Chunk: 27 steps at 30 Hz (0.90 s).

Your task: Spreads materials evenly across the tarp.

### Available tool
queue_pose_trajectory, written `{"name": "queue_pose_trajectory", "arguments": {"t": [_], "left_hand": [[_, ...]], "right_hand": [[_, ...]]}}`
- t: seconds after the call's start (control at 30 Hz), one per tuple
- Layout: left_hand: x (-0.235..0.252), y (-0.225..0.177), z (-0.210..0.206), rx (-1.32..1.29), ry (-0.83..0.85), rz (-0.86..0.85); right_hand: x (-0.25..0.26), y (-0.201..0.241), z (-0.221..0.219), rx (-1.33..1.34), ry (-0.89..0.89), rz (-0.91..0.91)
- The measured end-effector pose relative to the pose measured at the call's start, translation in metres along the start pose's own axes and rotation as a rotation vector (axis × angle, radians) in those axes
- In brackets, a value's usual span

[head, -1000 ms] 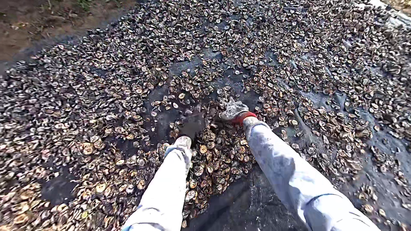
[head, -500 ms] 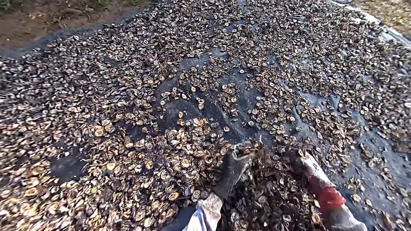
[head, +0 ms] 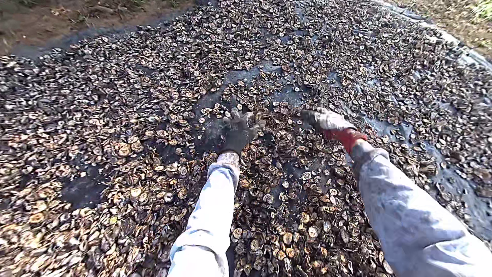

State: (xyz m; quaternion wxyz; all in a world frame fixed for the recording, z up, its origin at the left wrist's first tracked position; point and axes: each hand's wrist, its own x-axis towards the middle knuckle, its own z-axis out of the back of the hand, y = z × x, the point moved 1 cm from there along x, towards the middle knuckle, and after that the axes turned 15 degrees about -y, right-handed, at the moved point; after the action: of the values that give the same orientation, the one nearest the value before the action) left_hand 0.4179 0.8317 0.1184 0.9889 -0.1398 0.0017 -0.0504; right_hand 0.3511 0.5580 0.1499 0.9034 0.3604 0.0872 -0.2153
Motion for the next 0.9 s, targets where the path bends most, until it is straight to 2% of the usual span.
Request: {"name": "queue_pose_trajectory", "arguments": {"t": [0.07, 0.13, 0.17, 0.23, 0.3, 0.33, 0.4, 0.47, 0.53, 0.6, 0.67, 0.73, 0.8, 0.9], "left_hand": [[-0.023, 0.005, -0.035, 0.151, 0.222, -0.084], [-0.081, 0.007, -0.045, 0.171, 0.326, -0.25], [-0.113, 0.007, -0.036, 0.16, 0.408, -0.332], [-0.174, 0.008, -0.016, 0.097, 0.54, -0.414], [-0.208, 0.007, -0.005, 0.023, 0.673, -0.333], [-0.21, 0.007, -0.002, -0.042, 0.679, -0.281], [-0.191, 0.009, -0.003, -0.314, 0.441, -0.169], [-0.158, 0.002, 0.0, -0.613, 0.212, -0.073], [-0.128, -0.003, 0.003, -0.727, 0.116, -0.016], [-0.106, -0.01, 0.01, -0.752, 0.014, -0.024], [-0.092, -0.015, 0.017, -0.671, -0.148, -0.043], [-0.082, -0.016, 0.02, -0.517, -0.299, -0.008], [-0.076, -0.008, 0.015, -0.309, -0.303, -0.029], [-0.072, 0.011, -0.021, -0.15, 0.002, -0.072]], "right_hand": [[-0.052, -0.022, -0.039, -0.328, 0.256, 0.195], [-0.145, -0.05, -0.069, -0.566, 0.537, 0.274], [-0.194, -0.069, -0.076, -0.548, 0.535, 0.278], [-0.267, -0.113, -0.079, -0.424, 0.26, 0.312], [-0.292, -0.155, -0.07, -0.318, 0.049, 0.386], [-0.29, -0.169, -0.061, -0.294, 0.007, 0.395], [-0.251, -0.165, -0.035, -0.301, -0.03, 0.269], [-0.197, -0.134, -0.009, -0.21, -0.026, -0.079], [-0.146, -0.106, 0.009, -0.011, -0.144, -0.3], [-0.102, -0.094, 0.021, 0.173, -0.23, -0.343], [-0.064, -0.091, 0.03, 0.327, -0.235, -0.262], [-0.028, -0.068, 0.032, 0.379, -0.306, -0.192], [-0.003, -0.054, 0.024, 0.24, -0.387, -0.2], [-0.003, -0.042, -0.013, -0.011, -0.253, -0.165]]}}
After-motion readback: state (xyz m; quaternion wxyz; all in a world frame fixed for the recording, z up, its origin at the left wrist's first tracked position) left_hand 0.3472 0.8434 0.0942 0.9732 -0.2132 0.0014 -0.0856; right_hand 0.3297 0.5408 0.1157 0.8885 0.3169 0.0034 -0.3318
